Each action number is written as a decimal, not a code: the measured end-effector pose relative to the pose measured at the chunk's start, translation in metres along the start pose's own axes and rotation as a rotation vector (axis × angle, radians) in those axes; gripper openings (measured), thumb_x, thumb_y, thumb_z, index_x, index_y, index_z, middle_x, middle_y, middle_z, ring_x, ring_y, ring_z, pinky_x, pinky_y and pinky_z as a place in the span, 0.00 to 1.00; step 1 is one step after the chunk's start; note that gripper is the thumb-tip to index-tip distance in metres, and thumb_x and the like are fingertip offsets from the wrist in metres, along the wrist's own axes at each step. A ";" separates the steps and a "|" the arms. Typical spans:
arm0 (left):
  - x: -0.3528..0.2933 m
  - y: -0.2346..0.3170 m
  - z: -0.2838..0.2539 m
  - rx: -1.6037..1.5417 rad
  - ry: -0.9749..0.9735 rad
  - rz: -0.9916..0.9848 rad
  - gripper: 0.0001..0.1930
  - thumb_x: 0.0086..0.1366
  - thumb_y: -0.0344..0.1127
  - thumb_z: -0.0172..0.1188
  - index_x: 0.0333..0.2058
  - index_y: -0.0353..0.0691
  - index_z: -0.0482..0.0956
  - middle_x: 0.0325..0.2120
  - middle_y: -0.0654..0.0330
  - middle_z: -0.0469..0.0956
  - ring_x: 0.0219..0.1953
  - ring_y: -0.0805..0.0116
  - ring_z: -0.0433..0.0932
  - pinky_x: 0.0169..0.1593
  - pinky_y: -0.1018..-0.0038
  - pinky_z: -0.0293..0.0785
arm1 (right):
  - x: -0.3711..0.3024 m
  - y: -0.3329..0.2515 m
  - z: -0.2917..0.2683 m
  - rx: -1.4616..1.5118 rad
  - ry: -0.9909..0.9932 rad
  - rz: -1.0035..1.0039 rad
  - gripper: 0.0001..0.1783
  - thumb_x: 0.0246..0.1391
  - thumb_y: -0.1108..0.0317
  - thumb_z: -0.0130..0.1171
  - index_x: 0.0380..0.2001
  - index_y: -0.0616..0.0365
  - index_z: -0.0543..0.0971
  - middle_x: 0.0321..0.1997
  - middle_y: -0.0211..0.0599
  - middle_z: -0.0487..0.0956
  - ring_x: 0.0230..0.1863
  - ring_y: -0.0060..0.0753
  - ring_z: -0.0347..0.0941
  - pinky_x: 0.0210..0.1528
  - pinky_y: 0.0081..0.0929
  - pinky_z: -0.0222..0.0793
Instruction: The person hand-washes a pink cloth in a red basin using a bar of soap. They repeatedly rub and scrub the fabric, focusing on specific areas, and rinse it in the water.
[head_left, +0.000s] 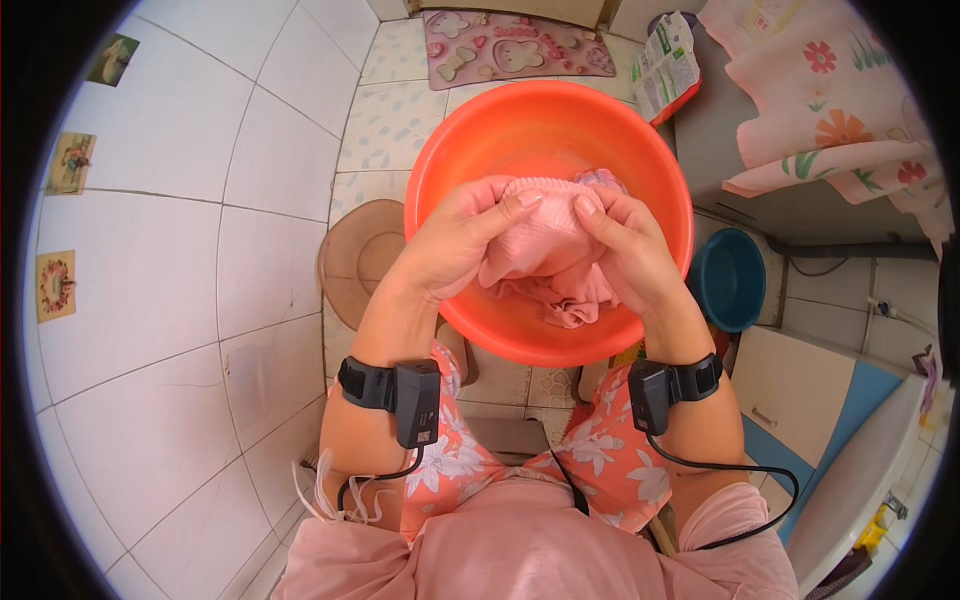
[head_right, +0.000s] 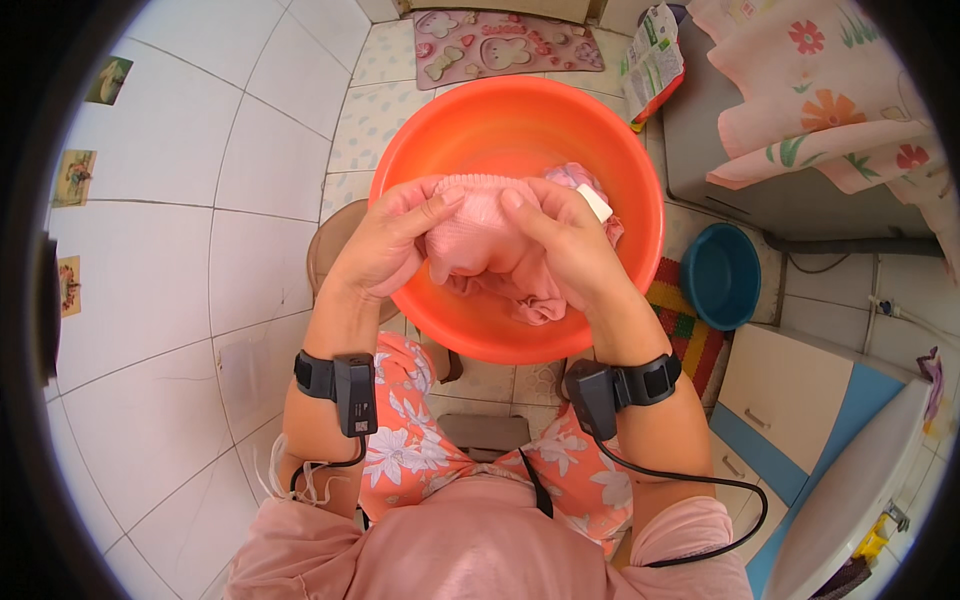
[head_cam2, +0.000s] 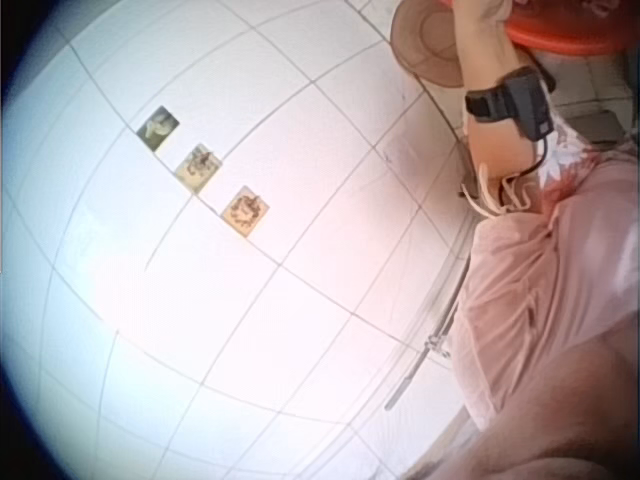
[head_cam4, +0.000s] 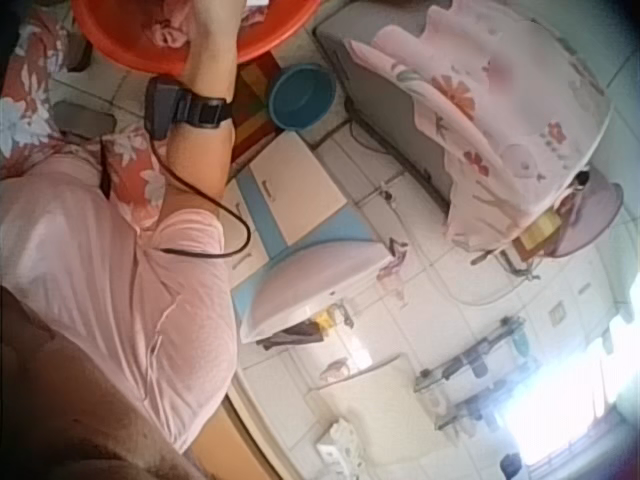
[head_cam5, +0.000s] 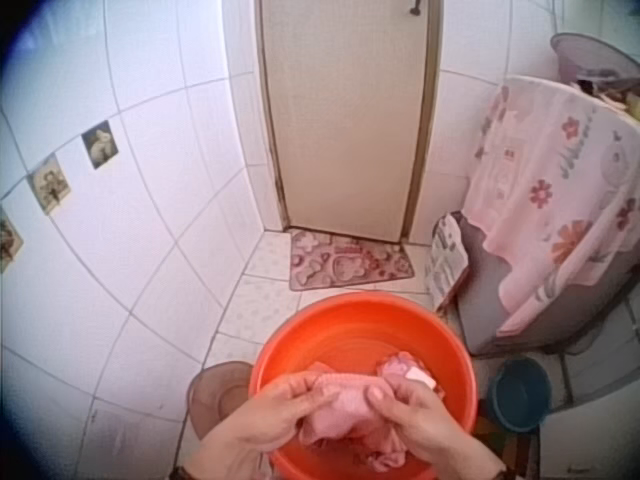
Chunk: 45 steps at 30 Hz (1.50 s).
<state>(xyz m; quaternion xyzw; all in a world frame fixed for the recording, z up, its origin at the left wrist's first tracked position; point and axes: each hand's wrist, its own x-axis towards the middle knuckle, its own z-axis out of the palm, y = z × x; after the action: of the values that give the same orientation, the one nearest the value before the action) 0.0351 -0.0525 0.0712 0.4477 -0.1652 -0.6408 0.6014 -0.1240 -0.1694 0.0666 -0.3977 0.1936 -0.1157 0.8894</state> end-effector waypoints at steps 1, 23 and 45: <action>-0.001 0.002 0.002 -0.001 -0.025 0.015 0.12 0.63 0.36 0.53 0.41 0.35 0.73 0.36 0.64 0.75 0.37 0.78 0.72 0.42 0.79 0.69 | 0.000 0.000 -0.001 -0.010 0.004 0.007 0.18 0.59 0.62 0.49 0.44 0.66 0.69 0.41 0.40 0.75 0.39 0.28 0.73 0.41 0.26 0.70; 0.013 -0.017 0.014 0.253 0.066 0.649 0.13 0.48 0.17 0.54 0.26 0.41 0.62 0.28 0.66 0.64 0.31 0.79 0.62 0.36 0.83 0.63 | -0.010 0.021 0.022 -1.335 0.169 -1.285 0.18 0.26 0.83 0.61 0.28 0.56 0.80 0.25 0.31 0.66 0.24 0.32 0.63 0.25 0.25 0.59; 0.010 -0.013 0.010 -0.046 -0.062 0.397 0.11 0.56 0.23 0.53 0.29 0.44 0.60 0.37 0.55 0.73 0.39 0.71 0.73 0.42 0.74 0.73 | -0.010 0.028 0.025 -1.467 0.161 -1.293 0.19 0.26 0.76 0.58 0.30 0.54 0.81 0.24 0.25 0.69 0.22 0.25 0.66 0.24 0.23 0.60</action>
<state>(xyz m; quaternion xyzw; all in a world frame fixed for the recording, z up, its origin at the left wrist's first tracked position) 0.0203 -0.0620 0.0627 0.3725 -0.2540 -0.5266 0.7207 -0.1205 -0.1310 0.0631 -0.8720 0.0225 -0.4582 0.1710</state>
